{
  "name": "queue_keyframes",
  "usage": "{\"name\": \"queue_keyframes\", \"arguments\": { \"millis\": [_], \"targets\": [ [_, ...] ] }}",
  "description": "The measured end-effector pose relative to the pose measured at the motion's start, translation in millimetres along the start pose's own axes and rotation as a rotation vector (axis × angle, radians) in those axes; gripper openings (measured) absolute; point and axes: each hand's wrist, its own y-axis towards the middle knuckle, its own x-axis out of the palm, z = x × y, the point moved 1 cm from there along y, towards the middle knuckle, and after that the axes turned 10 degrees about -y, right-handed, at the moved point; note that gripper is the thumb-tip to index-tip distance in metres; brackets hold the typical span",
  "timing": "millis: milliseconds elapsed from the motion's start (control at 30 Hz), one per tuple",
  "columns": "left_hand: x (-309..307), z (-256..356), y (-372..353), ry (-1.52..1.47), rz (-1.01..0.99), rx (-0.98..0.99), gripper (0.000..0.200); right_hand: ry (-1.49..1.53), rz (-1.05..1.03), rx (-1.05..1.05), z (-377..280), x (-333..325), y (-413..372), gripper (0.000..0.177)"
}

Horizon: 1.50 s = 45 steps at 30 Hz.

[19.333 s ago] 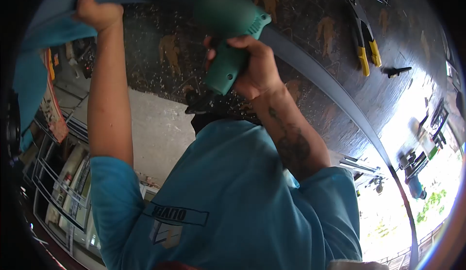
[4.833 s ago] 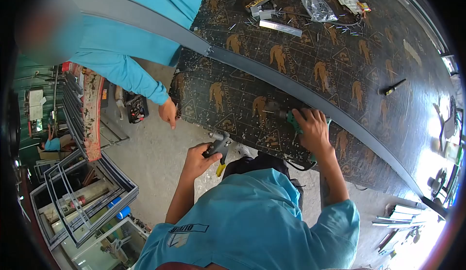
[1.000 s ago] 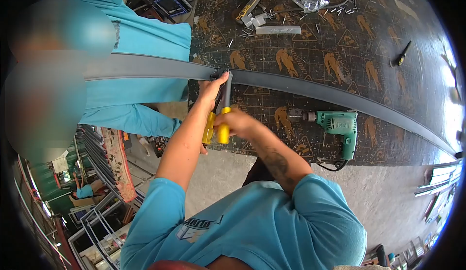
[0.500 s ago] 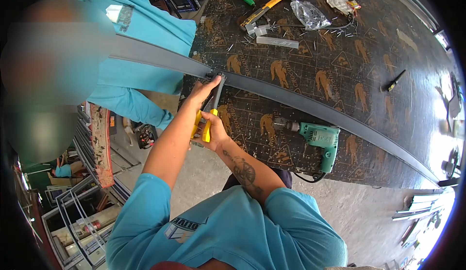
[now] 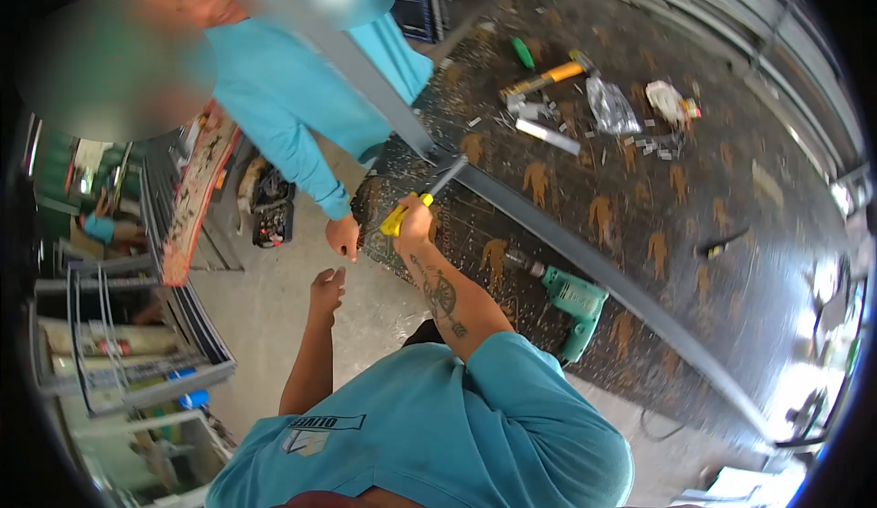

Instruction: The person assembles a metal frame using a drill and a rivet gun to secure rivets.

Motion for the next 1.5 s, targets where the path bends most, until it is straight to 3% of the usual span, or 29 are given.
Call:
{"name": "queue_keyframes", "arguments": {
  "millis": [67, 133, 200, 267, 300, 400, 467, 500, 600, 633, 667, 767, 800, 833, 900, 967, 1000, 1133, 1233, 1267, 1300, 1333, 1400, 1433, 1500],
  "targets": [
    [-5.8, -83.4, 33.4, 0.157, 0.068, 0.070, 0.067, -0.123, 0.029, -0.155, -12.8, -2.2, 8.0, 0.018],
    [-11.4, -108.5, 18.8, 0.147, -0.026, -0.031, 0.070, -0.345, 0.011, -0.320, -33.3, -6.1, -20.9, 0.014],
    [-17.8, -155.6, 8.2, 0.130, -0.031, -0.027, 0.073, -0.476, -0.167, -0.386, -44.2, -31.2, -38.7, 0.015],
    [-23.0, -223.3, 3.1, 0.207, -0.059, -0.075, 0.073, -0.720, -0.192, -0.411, -69.4, -34.0, -101.9, 0.014],
    [-26.2, -255.6, -3.0, 0.277, -0.077, -0.129, 0.071, -0.884, -0.165, -0.483, -75.9, -43.5, -119.0, 0.018],
    [-35.9, -349.0, -21.6, 0.280, -0.355, -0.667, 0.057, -1.215, -0.119, -0.688, -88.7, -63.7, -170.7, 0.031],
    [-47.2, -368.1, -44.2, 0.163, -0.443, -0.743, 0.056, -1.544, 0.004, -0.834, -97.9, -57.4, -219.8, 0.035],
    [-50.3, -364.7, -52.4, 0.163, -0.461, -0.736, 0.056, -1.547, 0.025, -0.827, -93.3, -63.0, -229.4, 0.032],
    [-58.2, -330.6, -51.9, 0.063, -0.361, -0.617, 0.051, -1.466, -0.045, -0.596, -63.5, -73.1, -253.8, 0.027],
    [-59.6, -332.9, -40.0, 0.072, -0.357, -0.492, 0.049, -1.424, -0.094, -0.619, -46.2, -79.1, -255.9, 0.029],
    [-63.8, -333.1, -34.7, 0.082, -0.353, -0.370, 0.049, -1.367, -0.085, -0.626, -29.4, -76.0, -262.3, 0.019],
    [-72.4, -328.1, -26.3, -0.052, -0.268, -0.278, 0.055, -1.519, -0.136, -0.640, 15.2, -72.6, -273.8, 0.025],
    [-75.2, -328.5, -21.5, -0.105, -0.262, -0.219, 0.058, -1.565, -0.089, -0.477, 28.2, -65.1, -282.3, 0.028],
    [-76.4, -337.3, -17.2, -0.162, -0.254, -0.159, 0.060, -1.603, -0.104, -0.466, 43.5, -68.1, -285.0, 0.027],
    [-76.6, -360.9, -6.0, -0.129, -0.271, -0.136, 0.060, -1.651, -0.150, -0.466, 66.7, -63.2, -285.1, 0.027],
    [-91.3, -386.8, -13.4, -0.090, -0.278, -0.183, 0.060, -1.327, -0.258, -0.391, 90.4, -51.1, -296.5, 0.026],
    [-100.2, -400.4, -19.3, -0.096, -0.269, -0.193, 0.060, -1.311, -0.257, -0.363, 95.1, -45.9, -304.0, 0.026],
    [-112.9, -472.4, -20.3, 0.426, -0.494, -0.170, 0.058, -1.314, -0.318, -0.454, 118.6, -38.8, -304.2, 0.033],
    [-133.1, -479.5, -51.6, 0.558, -0.533, -0.166, 0.061, -1.332, -0.344, -0.531, 152.8, -43.4, -298.1, 0.032],
    [-135.8, -488.5, -56.6, 0.618, -0.625, 0.013, 0.059, -1.415, -0.346, -0.537, 162.2, -44.3, -293.7, 0.031],
    [-138.8, -493.4, -54.2, 0.679, -0.712, 0.200, 0.058, -1.620, -0.373, -0.380, 164.8, -44.5, -286.8, 0.025],
    [-139.5, -490.1, -55.0, 0.661, -0.716, 0.181, 0.056, -1.616, -0.372, -0.388, 155.9, -31.5, -292.4, 0.025],
    [-144.3, -475.1, -61.2, 0.516, -0.680, 0.045, 0.049, -0.630, -0.339, 0.396, 124.0, 0.3, -307.5, 0.019],
    [-148.6, -469.8, -67.2, 0.476, -0.673, -0.001, 0.047, -0.373, -0.370, 0.522, 116.1, -7.1, -297.2, 0.016],
    [-156.0, -426.7, -77.1, -0.006, -0.418, -0.329, 0.036, -0.758, -0.370, 0.335, 110.4, 5.6, -317.0, 0.019]
  ]
}}
